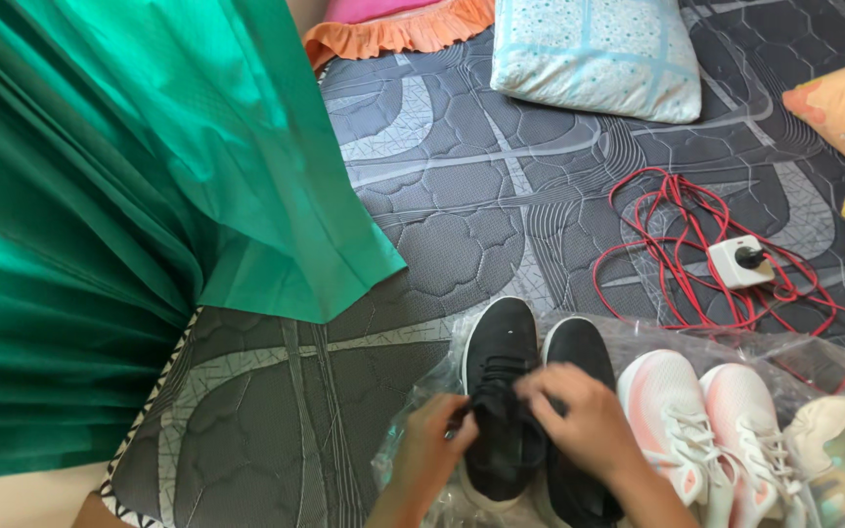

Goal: The person unlaces a black sneaker and then a white sneaker, removing the laces from each shoe. They then re-lace the white sneaker by threading the laces through the eyelets and tying them. The shoes remain on a plastic sheet on the bed.

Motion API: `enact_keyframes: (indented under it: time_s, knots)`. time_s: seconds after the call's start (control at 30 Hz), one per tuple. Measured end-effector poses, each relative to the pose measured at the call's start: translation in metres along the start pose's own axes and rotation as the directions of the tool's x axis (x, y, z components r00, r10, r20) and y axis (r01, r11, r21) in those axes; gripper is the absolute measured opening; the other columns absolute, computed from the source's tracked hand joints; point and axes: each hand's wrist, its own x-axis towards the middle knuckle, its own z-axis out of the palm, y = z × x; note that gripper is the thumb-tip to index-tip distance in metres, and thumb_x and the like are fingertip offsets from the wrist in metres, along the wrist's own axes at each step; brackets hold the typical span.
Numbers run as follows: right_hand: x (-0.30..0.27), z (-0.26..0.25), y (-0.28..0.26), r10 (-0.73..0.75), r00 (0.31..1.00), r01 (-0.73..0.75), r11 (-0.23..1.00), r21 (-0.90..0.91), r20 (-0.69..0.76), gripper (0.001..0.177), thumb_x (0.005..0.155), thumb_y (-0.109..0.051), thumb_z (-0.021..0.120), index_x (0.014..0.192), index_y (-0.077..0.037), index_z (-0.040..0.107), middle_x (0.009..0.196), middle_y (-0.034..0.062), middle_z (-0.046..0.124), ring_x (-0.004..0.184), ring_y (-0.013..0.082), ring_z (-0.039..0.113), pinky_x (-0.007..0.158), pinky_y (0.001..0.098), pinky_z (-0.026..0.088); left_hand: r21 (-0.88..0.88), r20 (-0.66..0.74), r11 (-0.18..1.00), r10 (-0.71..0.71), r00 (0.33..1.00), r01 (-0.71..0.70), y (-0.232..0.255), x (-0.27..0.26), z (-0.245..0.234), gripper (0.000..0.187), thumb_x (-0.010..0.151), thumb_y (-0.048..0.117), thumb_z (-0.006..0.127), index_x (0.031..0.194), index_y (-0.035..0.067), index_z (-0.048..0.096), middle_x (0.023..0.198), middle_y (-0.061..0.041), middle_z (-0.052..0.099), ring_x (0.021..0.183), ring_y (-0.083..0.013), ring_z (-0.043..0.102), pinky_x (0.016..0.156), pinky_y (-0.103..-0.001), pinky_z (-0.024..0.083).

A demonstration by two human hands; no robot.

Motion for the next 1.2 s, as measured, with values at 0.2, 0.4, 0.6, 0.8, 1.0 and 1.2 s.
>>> enact_keyframes:
  time_s: [0.2,0.4,0.6,0.8,1.0,1.2]
  knots:
    - [0.042,0.015,-0.004,-0.002,0.968,0.042,0.987,-0.154,0.251,0.017,0.080,-0.017,0.073,0.091,-0.004,0.073,0.091,0.0110,0.071,0.091,0.0308,0.068,0.080,0.0382,0.054,-0.012,-0.057,0.993,0.116,0.992,-0.117,0.010,0.007,0.009,0.015,0.090,0.010,0.070,0.102,0.002,0.069,0.092,-0.013,0.070,0.076,-0.0234,0.073,0.065,-0.033,0.060]
    - [0.028,0.015,0.010,0.259,0.956,-0.268,0.962,0.056,0.136,0.014,0.087,-0.016,0.070,0.091,-0.003,0.068,0.080,0.0084,0.071,0.078,0.0220,0.070,0.074,0.0329,0.054,0.064,-0.037,0.936,-0.344,0.938,0.345,0.018,0.041,-0.019,0.021,0.087,0.026,0.070,0.093,0.005,0.069,0.083,-0.012,0.072,0.073,-0.0255,0.074,0.070,-0.037,0.055]
    - [0.023,0.017,0.031,0.379,0.919,-0.384,0.804,0.454,0.108,0.014,0.098,-0.016,0.062,0.100,-0.002,0.064,0.084,0.0047,0.068,0.083,0.0144,0.065,0.080,0.0295,0.051,0.358,0.230,0.928,0.018,0.973,-0.102,0.044,0.047,-0.009,0.067,0.067,0.030,0.085,0.126,0.016,0.057,0.122,-0.008,0.058,0.118,-0.0320,0.053,0.099,-0.064,0.024]
    - [0.003,-0.017,0.048,0.635,0.770,-0.059,0.170,0.984,-0.064,0.010,0.100,-0.013,0.055,0.102,-0.003,0.055,0.083,0.0058,0.059,0.083,0.0204,0.064,0.092,0.0404,0.053,0.232,0.203,0.970,0.024,0.979,-0.072,0.039,0.034,-0.008,0.066,0.068,-0.004,0.070,0.128,0.019,0.058,0.130,-0.008,0.053,0.125,-0.0337,0.051,0.105,-0.048,0.042]
    - [-0.016,-0.035,0.023,0.210,0.975,0.101,-0.161,0.982,-0.066,0.036,0.096,-0.015,0.059,0.122,0.009,0.062,0.084,0.0151,0.061,0.082,0.0282,0.061,0.092,0.0438,0.049,0.235,0.273,0.939,0.186,0.944,-0.253,0.040,0.042,-0.004,0.052,0.064,-0.002,0.063,0.114,0.015,0.063,0.132,-0.008,0.054,0.125,-0.0336,0.048,0.108,-0.051,0.039]
    - [-0.022,-0.041,0.006,0.358,0.934,-0.250,0.682,0.687,-0.016,0.049,0.083,-0.031,0.067,0.120,0.001,0.070,0.113,0.0165,0.069,0.110,0.0302,0.065,0.099,0.0438,0.049,0.364,0.430,0.913,0.009,0.903,-0.182,0.066,0.070,0.017,0.025,0.067,0.028,0.074,0.075,0.007,0.064,0.123,-0.005,0.054,0.132,-0.0319,0.041,0.113,-0.078,0.007]
